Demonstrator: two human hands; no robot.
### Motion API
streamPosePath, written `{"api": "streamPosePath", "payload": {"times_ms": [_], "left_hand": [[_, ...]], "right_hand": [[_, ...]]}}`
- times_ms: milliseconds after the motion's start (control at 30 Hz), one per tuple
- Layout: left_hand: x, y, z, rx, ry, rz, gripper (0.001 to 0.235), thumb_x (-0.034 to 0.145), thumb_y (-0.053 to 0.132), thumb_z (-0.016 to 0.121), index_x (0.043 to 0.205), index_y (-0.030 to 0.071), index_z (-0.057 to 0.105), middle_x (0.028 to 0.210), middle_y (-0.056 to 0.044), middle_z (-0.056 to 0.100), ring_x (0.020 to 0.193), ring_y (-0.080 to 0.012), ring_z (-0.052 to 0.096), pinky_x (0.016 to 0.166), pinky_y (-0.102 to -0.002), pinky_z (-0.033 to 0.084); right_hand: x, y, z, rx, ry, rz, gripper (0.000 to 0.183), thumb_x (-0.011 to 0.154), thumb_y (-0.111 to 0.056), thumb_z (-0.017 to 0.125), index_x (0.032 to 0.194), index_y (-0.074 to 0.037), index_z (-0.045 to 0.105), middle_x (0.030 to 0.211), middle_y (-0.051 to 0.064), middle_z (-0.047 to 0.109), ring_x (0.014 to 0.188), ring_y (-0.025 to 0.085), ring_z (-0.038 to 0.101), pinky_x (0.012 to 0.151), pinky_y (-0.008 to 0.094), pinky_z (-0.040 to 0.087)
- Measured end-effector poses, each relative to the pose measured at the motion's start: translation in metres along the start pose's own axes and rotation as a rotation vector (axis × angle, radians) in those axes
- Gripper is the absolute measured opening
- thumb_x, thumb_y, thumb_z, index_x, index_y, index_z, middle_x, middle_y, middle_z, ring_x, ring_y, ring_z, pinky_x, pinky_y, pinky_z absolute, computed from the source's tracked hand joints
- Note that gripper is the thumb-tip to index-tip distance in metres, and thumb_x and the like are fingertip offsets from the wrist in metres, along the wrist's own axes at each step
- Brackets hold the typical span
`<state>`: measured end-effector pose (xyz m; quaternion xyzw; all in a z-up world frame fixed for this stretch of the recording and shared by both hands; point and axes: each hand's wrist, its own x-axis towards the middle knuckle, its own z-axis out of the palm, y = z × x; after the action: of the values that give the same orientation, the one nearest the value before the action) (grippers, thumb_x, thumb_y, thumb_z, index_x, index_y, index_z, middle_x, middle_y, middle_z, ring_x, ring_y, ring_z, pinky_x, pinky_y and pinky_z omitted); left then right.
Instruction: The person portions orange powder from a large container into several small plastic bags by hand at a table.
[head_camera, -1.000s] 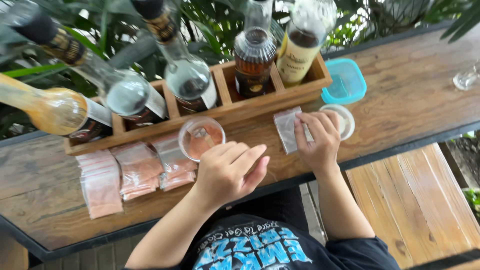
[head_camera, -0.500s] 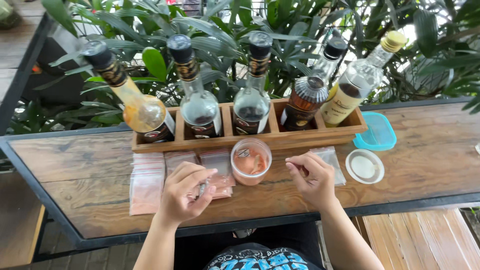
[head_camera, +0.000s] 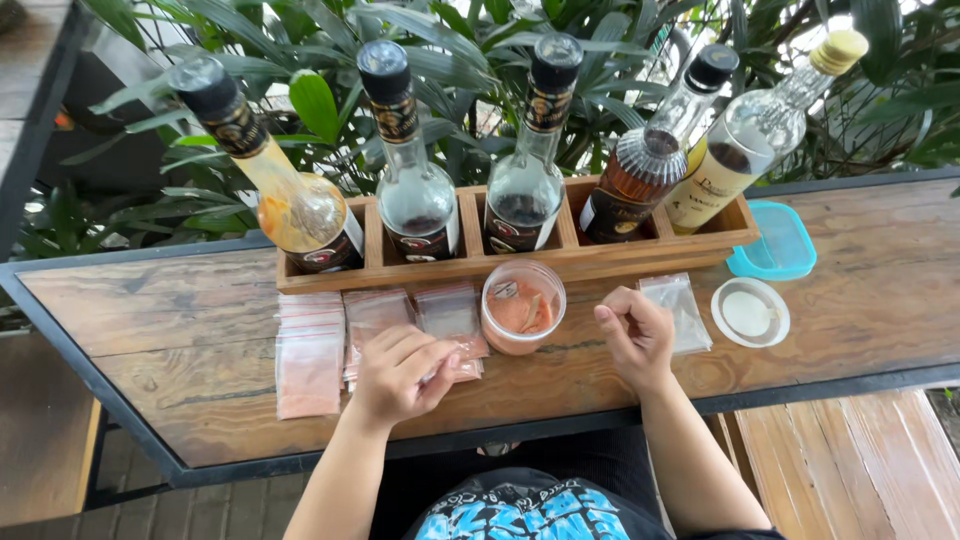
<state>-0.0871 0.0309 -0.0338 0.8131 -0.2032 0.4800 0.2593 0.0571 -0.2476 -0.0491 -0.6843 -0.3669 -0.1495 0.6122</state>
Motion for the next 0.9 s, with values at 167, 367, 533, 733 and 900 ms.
{"api": "streamPosePath", "payload": {"times_ms": [167, 367, 533, 733, 900], "left_hand": [[0.007, -0.001, -0.003, 0.091, -0.041, 0.056, 0.015, 0.091, 0.014, 0.062, 0.079, 0.010, 0.069, 0.065, -0.003, 0.056, 0.050, -0.0202, 0.055, 0.051, -0.030, 0.050], [0.004, -0.004, -0.002, 0.107, -0.016, 0.052, 0.016, 0.092, 0.014, 0.062, 0.078, 0.011, 0.069, 0.064, -0.001, 0.055, 0.049, -0.0185, 0.054, 0.050, -0.029, 0.050], [-0.001, -0.005, -0.001, 0.091, -0.015, 0.039, 0.015, 0.091, 0.014, 0.063, 0.078, 0.011, 0.069, 0.064, -0.001, 0.056, 0.049, -0.0187, 0.055, 0.049, -0.030, 0.050], [0.009, 0.001, -0.006, 0.066, -0.007, 0.023, 0.016, 0.092, 0.015, 0.062, 0.082, 0.009, 0.072, 0.065, -0.005, 0.058, 0.050, -0.0229, 0.057, 0.051, -0.033, 0.051], [0.013, 0.005, -0.026, 0.071, 0.093, -0.006, 0.012, 0.089, 0.012, 0.066, 0.092, 0.005, 0.075, 0.070, -0.005, 0.063, 0.054, -0.0209, 0.059, 0.056, -0.032, 0.053]], "right_hand": [[-0.001, -0.004, 0.003, 0.017, -0.039, -0.017, 0.035, 0.096, -0.007, 0.066, 0.064, -0.009, 0.053, 0.057, 0.004, 0.050, 0.050, 0.018, 0.040, 0.051, 0.025, 0.041], [0.003, -0.011, 0.005, 0.034, -0.088, -0.060, 0.038, 0.095, -0.006, 0.068, 0.060, -0.009, 0.052, 0.055, 0.004, 0.051, 0.047, 0.020, 0.044, 0.049, 0.026, 0.042], [0.003, -0.010, 0.005, 0.031, -0.096, -0.064, 0.039, 0.094, -0.007, 0.070, 0.059, -0.010, 0.052, 0.054, 0.004, 0.052, 0.046, 0.020, 0.046, 0.048, 0.026, 0.042], [0.008, -0.020, 0.001, 0.030, -0.094, -0.104, 0.037, 0.095, -0.006, 0.067, 0.061, -0.008, 0.054, 0.055, 0.006, 0.052, 0.047, 0.023, 0.048, 0.049, 0.029, 0.043], [0.015, -0.037, 0.003, 0.075, -0.086, -0.159, 0.033, 0.098, -0.002, 0.064, 0.066, -0.004, 0.056, 0.059, 0.011, 0.051, 0.052, 0.027, 0.048, 0.054, 0.032, 0.043]]}}
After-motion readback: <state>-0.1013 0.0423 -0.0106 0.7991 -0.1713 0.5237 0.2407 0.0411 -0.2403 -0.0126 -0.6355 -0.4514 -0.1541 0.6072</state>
